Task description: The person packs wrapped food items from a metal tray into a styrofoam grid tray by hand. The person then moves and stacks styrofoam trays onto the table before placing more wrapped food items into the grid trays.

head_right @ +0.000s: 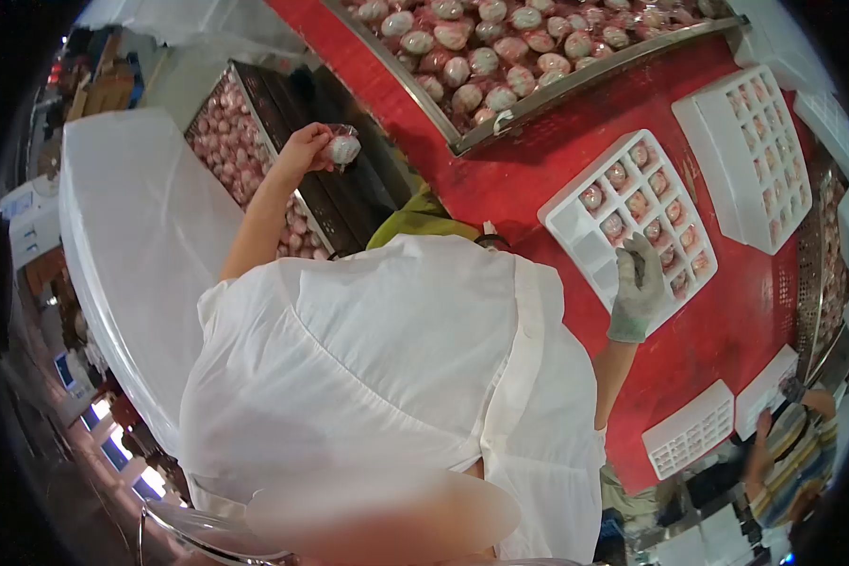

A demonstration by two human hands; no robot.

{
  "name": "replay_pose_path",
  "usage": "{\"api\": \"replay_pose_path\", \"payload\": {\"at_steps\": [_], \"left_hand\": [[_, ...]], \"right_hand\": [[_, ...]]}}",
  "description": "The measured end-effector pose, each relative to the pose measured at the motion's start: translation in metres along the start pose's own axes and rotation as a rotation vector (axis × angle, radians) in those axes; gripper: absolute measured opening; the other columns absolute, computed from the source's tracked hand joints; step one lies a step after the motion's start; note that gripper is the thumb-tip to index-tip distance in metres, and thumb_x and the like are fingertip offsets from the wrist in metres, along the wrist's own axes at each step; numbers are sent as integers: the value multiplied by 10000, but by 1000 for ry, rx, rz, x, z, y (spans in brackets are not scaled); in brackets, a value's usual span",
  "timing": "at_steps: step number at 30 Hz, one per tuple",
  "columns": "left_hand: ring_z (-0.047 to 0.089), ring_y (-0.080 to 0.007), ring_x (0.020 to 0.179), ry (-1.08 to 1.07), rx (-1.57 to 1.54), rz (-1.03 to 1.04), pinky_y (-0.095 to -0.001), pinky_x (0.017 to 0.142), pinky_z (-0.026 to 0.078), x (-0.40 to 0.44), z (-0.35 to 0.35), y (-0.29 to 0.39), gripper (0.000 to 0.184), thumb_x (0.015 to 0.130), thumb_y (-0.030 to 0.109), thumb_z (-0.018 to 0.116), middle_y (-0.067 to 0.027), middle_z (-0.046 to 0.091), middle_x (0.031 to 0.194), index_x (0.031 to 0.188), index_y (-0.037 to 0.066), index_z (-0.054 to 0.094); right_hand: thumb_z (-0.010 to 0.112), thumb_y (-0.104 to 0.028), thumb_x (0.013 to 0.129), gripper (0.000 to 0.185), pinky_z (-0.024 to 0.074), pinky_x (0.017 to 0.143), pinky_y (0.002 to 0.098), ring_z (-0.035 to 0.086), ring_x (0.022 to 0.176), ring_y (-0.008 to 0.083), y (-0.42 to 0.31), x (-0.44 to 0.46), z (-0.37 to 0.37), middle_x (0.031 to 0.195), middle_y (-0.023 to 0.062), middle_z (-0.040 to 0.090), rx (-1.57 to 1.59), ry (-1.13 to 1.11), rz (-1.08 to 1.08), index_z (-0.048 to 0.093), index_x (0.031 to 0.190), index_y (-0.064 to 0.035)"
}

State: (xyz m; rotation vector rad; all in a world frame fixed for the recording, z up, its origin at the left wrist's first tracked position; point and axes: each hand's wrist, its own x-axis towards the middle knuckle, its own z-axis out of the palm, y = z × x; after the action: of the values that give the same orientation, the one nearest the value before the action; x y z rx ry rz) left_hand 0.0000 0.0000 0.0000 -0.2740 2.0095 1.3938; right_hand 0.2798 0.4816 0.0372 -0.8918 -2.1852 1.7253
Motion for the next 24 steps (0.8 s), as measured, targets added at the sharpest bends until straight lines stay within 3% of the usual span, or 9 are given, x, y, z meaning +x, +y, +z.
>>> {"api": "replay_pose_path", "payload": {"at_steps": [2, 3, 7, 11, 13, 14, 16, 17, 24], "left_hand": [[636, -166, 601, 117, 60, -174, -251, 532, 523, -10, 13, -31, 151, 958, 207, 503, -34, 622, 819, 1037, 99, 573], [637, -175, 605, 86, -57, -153, -273, 540, 538, 39, 38, -67, 138, 955, 190, 493, -49, 620, 818, 1001, 80, 562], [639, -224, 606, 222, -376, -193, -348, 559, 565, 59, 68, -157, 104, 931, 91, 481, -103, 616, 810, 986, 38, 551], [650, -268, 657, 376, -185, -123, -381, 534, 532, 100, 109, -232, 78, 871, 59, 526, -134, 616, 769, 929, 35, 571], [653, -273, 732, 534, -153, -102, -412, 583, 519, 107, 126, -234, 104, 848, 85, 570, -142, 621, 780, 931, 25, 586], [645, -310, 813, 591, 143, -89, -436, 681, 504, 92, 127, -217, 166, 824, 128, 605, -161, 639, 826, 949, 20, 591], [615, -371, 866, 524, -15, -167, -411, 733, 490, 106, 135, -234, 281, 653, 151, 732, -165, 657, 907, 877, 47, 596], [612, -382, 908, 555, 17, -194, -435, 763, 490, 107, 141, -235, 250, 792, 217, 643, -192, 656, 946, 972, 46, 623], [633, -354, 895, 434, 92, -216, -427, 783, 501, 112, 190, -281, 436, 700, 309, 695, -206, 658, 923, 1002, 4, 622]], "right_hand": [[593, 21, 867, 308, 498, 848, 265, 597, 952, 158, -6, -3, -10, 1024, 96, 617, 0, -21, 45, 567, 1173, 40], [593, 21, 867, 308, 498, 848, 265, 597, 952, 158, -8, 16, -2, 1024, 96, 617, -86, -16, -20, 567, 1173, 40], [562, 32, 880, 288, 490, 859, 270, 586, 938, 150, -11, 17, 10, 1008, 77, 606, -150, -162, -28, 559, 1166, 64], [546, 16, 896, 316, 489, 869, 277, 592, 945, 157, -38, 20, 18, 1040, 85, 603, -259, -221, -2, 540, 1208, 60], [545, 12, 899, 337, 490, 877, 284, 592, 962, 161, -34, 31, 10, 1057, 89, 602, -331, -284, 11, 528, 1232, 52], [543, 12, 900, 336, 489, 879, 283, 593, 961, 160, -34, 35, 9, 1058, 94, 605, -400, -289, -1, 528, 1234, 52], [543, 6, 902, 329, 490, 869, 279, 596, 935, 152, -42, 37, 23, 1062, 99, 615, -489, -294, 1, 538, 1228, 44], [549, 2, 899, 330, 492, 857, 277, 599, 926, 149, -42, 39, 30, 1073, 96, 615, -538, -334, -5, 546, 1228, 31], [572, -7, 878, 304, 500, 786, 281, 612, 868, 157, -57, 46, 81, 1013, 91, 610, -758, -558, -147, 585, 1181, -5]]}}
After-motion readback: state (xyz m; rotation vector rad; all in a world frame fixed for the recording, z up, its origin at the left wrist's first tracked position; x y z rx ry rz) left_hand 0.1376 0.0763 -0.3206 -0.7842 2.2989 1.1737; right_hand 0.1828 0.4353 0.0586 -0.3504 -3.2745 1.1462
